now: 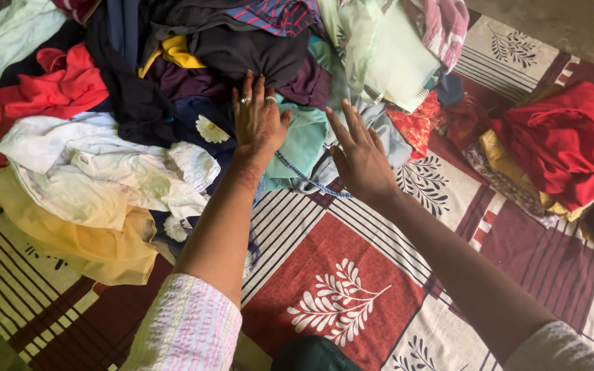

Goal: The person sits on a patterned mat and folds several garments one by one, including a red skirt, a yellow top, a blue patterned skirt, and a black t-shirt. Each item is smoothed, folded into a compact rectangle, and placed in a growing stack.

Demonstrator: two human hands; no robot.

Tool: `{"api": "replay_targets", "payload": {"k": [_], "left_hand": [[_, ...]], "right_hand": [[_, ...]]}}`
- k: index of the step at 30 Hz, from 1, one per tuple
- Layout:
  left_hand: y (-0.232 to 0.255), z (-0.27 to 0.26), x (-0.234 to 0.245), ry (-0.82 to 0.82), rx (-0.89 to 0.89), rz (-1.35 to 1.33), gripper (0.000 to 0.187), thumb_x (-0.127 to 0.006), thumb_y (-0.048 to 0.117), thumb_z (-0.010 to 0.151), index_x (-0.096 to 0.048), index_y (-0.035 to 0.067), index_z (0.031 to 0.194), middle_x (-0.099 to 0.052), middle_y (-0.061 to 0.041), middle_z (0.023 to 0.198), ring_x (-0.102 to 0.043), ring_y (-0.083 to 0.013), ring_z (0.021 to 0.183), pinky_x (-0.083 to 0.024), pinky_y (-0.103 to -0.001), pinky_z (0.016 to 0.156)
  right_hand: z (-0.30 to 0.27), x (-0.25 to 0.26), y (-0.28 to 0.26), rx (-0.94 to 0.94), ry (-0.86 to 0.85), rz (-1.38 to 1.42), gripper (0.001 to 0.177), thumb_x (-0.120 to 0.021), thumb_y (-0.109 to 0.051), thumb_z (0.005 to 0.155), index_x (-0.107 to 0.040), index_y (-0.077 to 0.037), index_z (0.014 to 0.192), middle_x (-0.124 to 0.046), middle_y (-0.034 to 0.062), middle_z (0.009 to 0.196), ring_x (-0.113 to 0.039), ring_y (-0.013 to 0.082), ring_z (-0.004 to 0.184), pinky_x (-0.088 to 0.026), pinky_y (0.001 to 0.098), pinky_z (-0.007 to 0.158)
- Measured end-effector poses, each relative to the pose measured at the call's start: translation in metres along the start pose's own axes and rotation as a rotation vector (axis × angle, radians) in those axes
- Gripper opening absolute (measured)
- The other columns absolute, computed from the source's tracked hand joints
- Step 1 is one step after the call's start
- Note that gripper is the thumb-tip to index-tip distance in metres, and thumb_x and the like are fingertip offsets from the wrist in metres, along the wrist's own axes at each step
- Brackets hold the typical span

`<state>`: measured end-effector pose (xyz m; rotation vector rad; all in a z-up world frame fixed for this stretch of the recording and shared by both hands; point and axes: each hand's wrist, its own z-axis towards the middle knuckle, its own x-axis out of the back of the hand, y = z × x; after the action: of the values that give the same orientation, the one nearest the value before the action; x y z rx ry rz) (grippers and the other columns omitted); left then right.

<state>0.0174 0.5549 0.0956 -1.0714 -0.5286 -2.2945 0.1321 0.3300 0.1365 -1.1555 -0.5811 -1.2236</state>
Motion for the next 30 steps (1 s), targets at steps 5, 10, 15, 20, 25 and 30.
{"api": "replay_targets", "payload": {"k": [5, 10, 15, 20, 25, 30], "left_hand": [[-0.014, 0.014, 0.016, -0.04, 0.085, -0.235, 0.014, -0.075, 0.009, 0.087, -0.073, 0.004, 0.1, -0.068, -0.015, 0.118, -0.064, -0.0368, 0.112, -0.05, -0.048, 0.094], [-0.025, 0.037, 0.041, -0.078, 0.204, -0.366, 0.01, -0.071, 0.003, 0.084, -0.069, 0.007, 0.093, -0.073, -0.011, 0.089, -0.072, -0.0352, 0.091, -0.055, -0.049, 0.081], [-0.03, 0.03, 0.025, 0.059, 0.169, -0.216, 0.026, -0.074, 0.009, 0.086, -0.068, 0.002, 0.11, -0.074, -0.013, 0.08, -0.07, -0.0384, 0.086, -0.054, -0.05, 0.08], [-0.024, 0.034, 0.017, -0.141, 0.244, -0.329, 0.017, -0.075, 0.019, 0.086, -0.08, 0.014, 0.102, -0.075, -0.017, 0.097, -0.071, -0.0378, 0.092, -0.055, -0.045, 0.084], [0.023, 0.017, 0.046, -0.356, 0.064, -0.812, 0.022, -0.07, 0.012, 0.09, -0.077, 0.009, 0.111, -0.081, -0.008, 0.1, -0.075, -0.0169, 0.092, -0.058, -0.033, 0.082], [0.129, -0.058, 0.082, -0.461, -0.06, -1.176, 0.036, -0.077, 0.026, 0.094, -0.07, 0.003, 0.12, -0.078, -0.008, 0.109, -0.072, -0.0118, 0.098, -0.057, -0.03, 0.086]], "right_hand": [[-0.003, 0.019, -0.008, -0.051, -0.014, 0.088, 0.074, -0.06, -0.017, 0.098, -0.023, -0.016, 0.162, -0.015, 0.0177, 0.169, -0.026, 0.04, 0.152, -0.025, 0.0559, 0.119], [-0.018, 0.032, -0.012, -0.058, 0.043, 0.211, 0.072, -0.063, -0.02, 0.098, -0.028, -0.017, 0.161, -0.026, 0.0158, 0.168, -0.035, 0.0391, 0.15, -0.034, 0.0479, 0.12], [-0.024, 0.034, -0.004, -0.015, 0.021, 0.182, 0.073, -0.065, -0.021, 0.097, -0.029, -0.013, 0.16, -0.027, 0.0182, 0.166, -0.035, 0.0411, 0.148, -0.033, 0.0482, 0.118], [-0.022, 0.034, -0.007, 0.009, 0.024, 0.256, 0.071, -0.064, -0.025, 0.098, -0.031, -0.014, 0.159, -0.034, 0.0188, 0.165, -0.036, 0.0383, 0.149, -0.035, 0.0459, 0.119], [-0.005, 0.028, -0.024, -0.488, -0.102, 1.075, 0.068, -0.048, -0.049, 0.103, -0.038, -0.009, 0.157, -0.051, 0.0154, 0.154, -0.048, 0.0257, 0.143, -0.041, 0.0378, 0.113], [-0.022, 0.047, -0.005, -0.728, 0.06, 1.716, 0.058, -0.059, -0.042, 0.098, -0.057, 0.003, 0.135, -0.066, 0.0184, 0.118, -0.065, 0.0284, 0.104, -0.052, 0.0437, 0.093]]}}
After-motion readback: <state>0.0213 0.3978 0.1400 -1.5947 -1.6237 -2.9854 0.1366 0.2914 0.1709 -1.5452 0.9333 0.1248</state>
